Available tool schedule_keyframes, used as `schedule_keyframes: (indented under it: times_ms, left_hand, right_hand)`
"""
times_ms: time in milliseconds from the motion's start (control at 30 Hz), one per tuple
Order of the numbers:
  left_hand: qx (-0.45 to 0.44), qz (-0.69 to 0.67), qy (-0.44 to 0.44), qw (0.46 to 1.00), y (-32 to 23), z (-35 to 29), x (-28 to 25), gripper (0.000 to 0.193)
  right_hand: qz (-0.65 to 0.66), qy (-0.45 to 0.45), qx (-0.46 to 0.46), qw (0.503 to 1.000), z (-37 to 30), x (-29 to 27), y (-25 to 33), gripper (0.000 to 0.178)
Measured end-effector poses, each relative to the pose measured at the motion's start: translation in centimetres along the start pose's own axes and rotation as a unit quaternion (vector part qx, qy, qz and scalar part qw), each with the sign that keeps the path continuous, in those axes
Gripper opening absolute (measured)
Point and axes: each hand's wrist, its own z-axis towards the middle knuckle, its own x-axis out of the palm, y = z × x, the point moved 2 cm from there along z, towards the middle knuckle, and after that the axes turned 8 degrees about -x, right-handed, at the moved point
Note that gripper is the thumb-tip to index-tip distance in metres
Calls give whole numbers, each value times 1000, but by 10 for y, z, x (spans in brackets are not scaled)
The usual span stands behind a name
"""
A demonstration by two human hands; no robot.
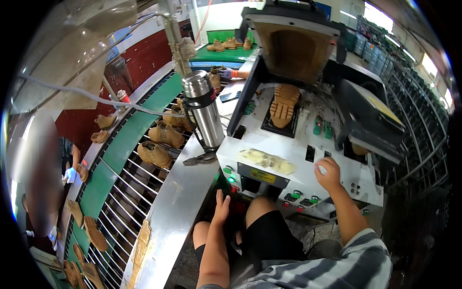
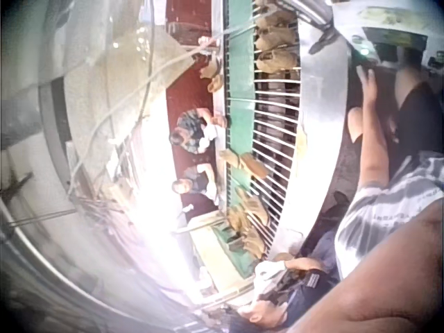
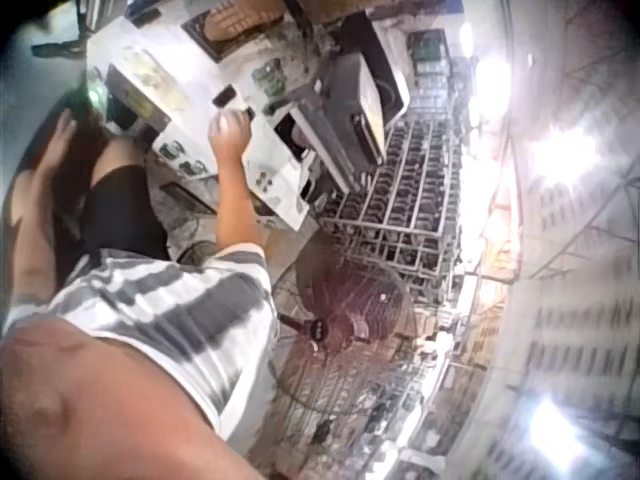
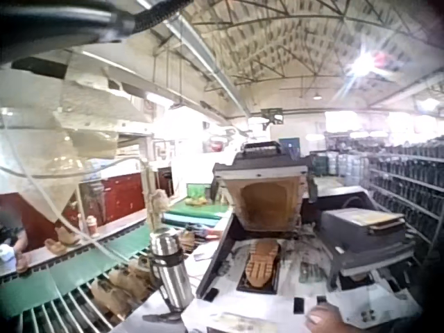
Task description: The person picks up shoes from a conveyor belt, places them into a heat-setting machine, and returns them to the belt.
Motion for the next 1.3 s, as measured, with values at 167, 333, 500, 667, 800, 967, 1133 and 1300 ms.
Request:
schedule_keyframes:
  times_ms: [167,333,500,667,800,967,1133,1300]
  left_hand:
    - [15,-16,8,1000,-67,19,40,56]
    - [22,-100,40,994,-122,17,52,45]
    - [0,-51,-42,998,-83,-2,-27,26]
    - [1,370,-351,860,-20,-44,-113,21]
    - [-9,396,-468,790,-15,-61,-118,18]
    - [-43,401,-476,782,-33,-67,-110,22]
    - [-27,373,-480,794,-27,-69,-116,21]
    - [12,347,-484,803,-14,-67,-121,19]
  right_hand:
    - [-71,-111,96,987,-84,-70,-34,12]
    - [-93,-159,146,972,-75,-100,-70,9]
    - [-227,-135,262,928,-51,-116,-126,44]
    - [-230,-65,438,867,-5,-115,-181,85]
    - [-220,79,497,836,22,-120,-228,109]
    - [-232,33,516,824,58,-147,-212,116]
    - [-268,-123,415,861,30,-129,-146,107]
    - [-259,-276,387,841,-20,-116,-105,102]
